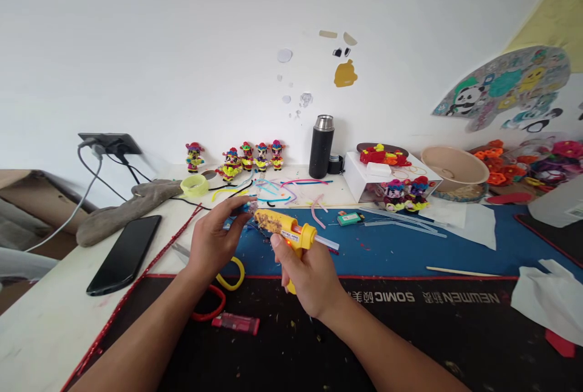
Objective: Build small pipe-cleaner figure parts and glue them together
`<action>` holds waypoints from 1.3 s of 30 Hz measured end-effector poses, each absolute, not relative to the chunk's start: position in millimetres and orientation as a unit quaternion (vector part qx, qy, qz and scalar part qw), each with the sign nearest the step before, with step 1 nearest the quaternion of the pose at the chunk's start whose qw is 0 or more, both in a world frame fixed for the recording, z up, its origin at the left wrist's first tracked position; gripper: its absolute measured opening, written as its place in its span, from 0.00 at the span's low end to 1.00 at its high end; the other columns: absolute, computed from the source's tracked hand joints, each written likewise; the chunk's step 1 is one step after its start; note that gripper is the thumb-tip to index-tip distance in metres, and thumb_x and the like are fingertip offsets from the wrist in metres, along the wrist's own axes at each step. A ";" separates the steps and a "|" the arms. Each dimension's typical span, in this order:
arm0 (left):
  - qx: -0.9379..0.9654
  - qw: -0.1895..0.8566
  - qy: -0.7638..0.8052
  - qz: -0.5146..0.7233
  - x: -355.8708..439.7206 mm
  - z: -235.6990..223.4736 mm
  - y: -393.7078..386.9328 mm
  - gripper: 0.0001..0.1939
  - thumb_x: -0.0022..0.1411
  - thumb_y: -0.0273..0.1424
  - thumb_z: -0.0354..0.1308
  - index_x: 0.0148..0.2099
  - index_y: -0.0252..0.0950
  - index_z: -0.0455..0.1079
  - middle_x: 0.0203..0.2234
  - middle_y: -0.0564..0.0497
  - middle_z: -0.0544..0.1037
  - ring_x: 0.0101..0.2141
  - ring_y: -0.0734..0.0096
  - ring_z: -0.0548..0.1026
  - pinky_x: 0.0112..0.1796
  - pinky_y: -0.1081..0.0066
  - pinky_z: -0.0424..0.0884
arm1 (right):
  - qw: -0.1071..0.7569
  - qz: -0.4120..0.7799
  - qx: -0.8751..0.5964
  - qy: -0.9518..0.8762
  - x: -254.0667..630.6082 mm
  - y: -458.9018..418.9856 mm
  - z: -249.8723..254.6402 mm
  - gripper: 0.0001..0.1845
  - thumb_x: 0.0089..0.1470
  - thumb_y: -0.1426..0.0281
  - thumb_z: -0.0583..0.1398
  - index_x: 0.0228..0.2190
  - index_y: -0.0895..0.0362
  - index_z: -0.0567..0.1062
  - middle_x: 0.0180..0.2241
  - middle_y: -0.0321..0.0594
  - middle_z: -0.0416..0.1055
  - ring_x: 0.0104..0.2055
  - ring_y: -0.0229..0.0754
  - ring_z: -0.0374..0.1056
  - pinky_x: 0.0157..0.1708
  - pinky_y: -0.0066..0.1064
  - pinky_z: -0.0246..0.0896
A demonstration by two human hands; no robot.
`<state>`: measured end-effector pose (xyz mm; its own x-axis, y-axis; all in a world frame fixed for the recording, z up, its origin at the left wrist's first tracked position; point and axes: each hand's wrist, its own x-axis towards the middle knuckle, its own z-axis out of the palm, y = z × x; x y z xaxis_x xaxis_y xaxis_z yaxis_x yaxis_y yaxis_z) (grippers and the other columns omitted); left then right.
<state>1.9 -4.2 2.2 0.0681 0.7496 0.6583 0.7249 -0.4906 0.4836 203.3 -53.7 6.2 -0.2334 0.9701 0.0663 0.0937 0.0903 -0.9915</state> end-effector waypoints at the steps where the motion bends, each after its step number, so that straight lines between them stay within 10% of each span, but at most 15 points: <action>1: 0.730 0.014 0.506 0.459 1.9 2.3 -4.2 0.13 0.71 0.32 0.58 0.53 0.40 0.79 0.48 0.50 0.87 0.47 0.63 0.85 0.48 0.70 0.79 | 0.432 0.506 -0.446 -0.599 203.2 -53.7 6.4 0.28 0.66 0.44 0.55 0.26 0.53 0.68 0.15 0.30 0.63 0.17 0.36 0.64 0.19 0.26 0.59; 39: 0.727 0.016 0.524 0.444 4.3 4.1 -3.5 0.13 0.69 0.34 0.57 0.52 0.43 0.79 0.47 0.49 0.87 0.48 0.59 0.85 0.48 0.67 0.80 | 0.434 0.517 -0.452 -0.583 203.1 -51.9 7.2 0.31 0.64 0.40 0.55 0.26 0.53 0.68 0.14 0.31 0.63 0.17 0.37 0.64 0.21 0.28 0.60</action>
